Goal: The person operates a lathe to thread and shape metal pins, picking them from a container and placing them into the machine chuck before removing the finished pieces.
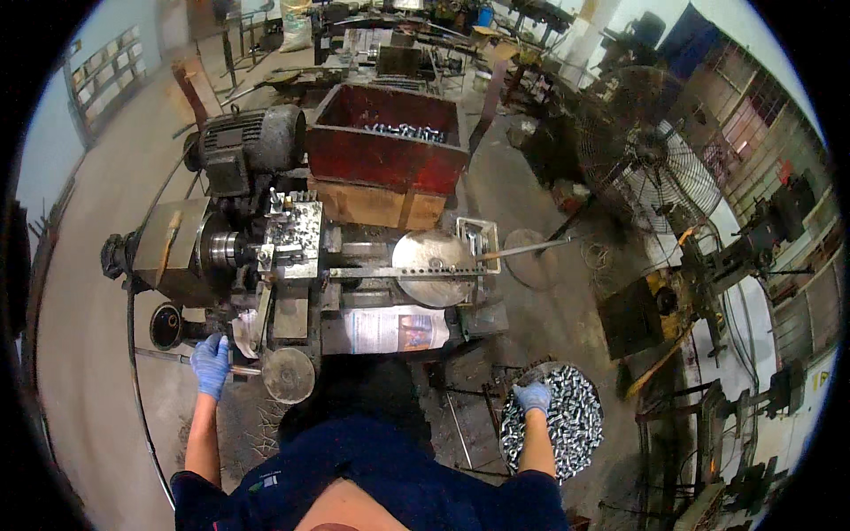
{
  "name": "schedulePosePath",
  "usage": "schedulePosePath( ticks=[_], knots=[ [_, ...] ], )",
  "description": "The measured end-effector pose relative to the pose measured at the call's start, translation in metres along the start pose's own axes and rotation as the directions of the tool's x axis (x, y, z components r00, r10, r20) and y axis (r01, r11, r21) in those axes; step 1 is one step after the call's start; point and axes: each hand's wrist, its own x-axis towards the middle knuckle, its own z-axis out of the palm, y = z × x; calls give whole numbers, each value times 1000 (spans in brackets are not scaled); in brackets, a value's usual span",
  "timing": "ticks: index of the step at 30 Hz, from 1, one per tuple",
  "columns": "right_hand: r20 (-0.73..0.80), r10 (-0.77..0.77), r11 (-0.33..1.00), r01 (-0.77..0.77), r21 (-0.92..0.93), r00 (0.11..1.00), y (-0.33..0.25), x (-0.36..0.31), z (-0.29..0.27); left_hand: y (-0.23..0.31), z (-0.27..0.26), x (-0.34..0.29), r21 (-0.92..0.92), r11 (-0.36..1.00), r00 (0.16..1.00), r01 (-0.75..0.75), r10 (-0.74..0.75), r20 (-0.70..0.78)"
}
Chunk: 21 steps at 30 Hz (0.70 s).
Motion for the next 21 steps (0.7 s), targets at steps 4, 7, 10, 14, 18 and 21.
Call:
schedulePosePath(
  ticks=[4, 7, 10, 14, 18, 21],
  knots=[
    [-37, -7, 995, 11, 103, 999, 4, 9, 4, -1, -1, -1, 8, 1000, 999, 11, -12, 49],
    [-46, 145, 974, -134, 183, 988, 12, 17, 16, 3, -13, 3, -83, 996, 995, -44, 52, 88],
    [-196, 221, 942, -157, 295, 956, 7, -5, -5, -3, -31, 3, -184, 981, 999, -53, 54, 0],
    [-421, -18, 794, 269, 545, 907, -18, -35, -38, 47, -70, 21, -369, 924, 995, -99, 85, -55],
    [-714, -404, 360, 817, 450, 571, -142, -125, -114, 127, -67, 39, -546, 828, 964, -126, 233, 131],
    [-682, -657, 57, 923, 381, 322, -220, -184, -165, 189, -53, 44, -505, 850, 860, -152, 365, 356]
  ],
)
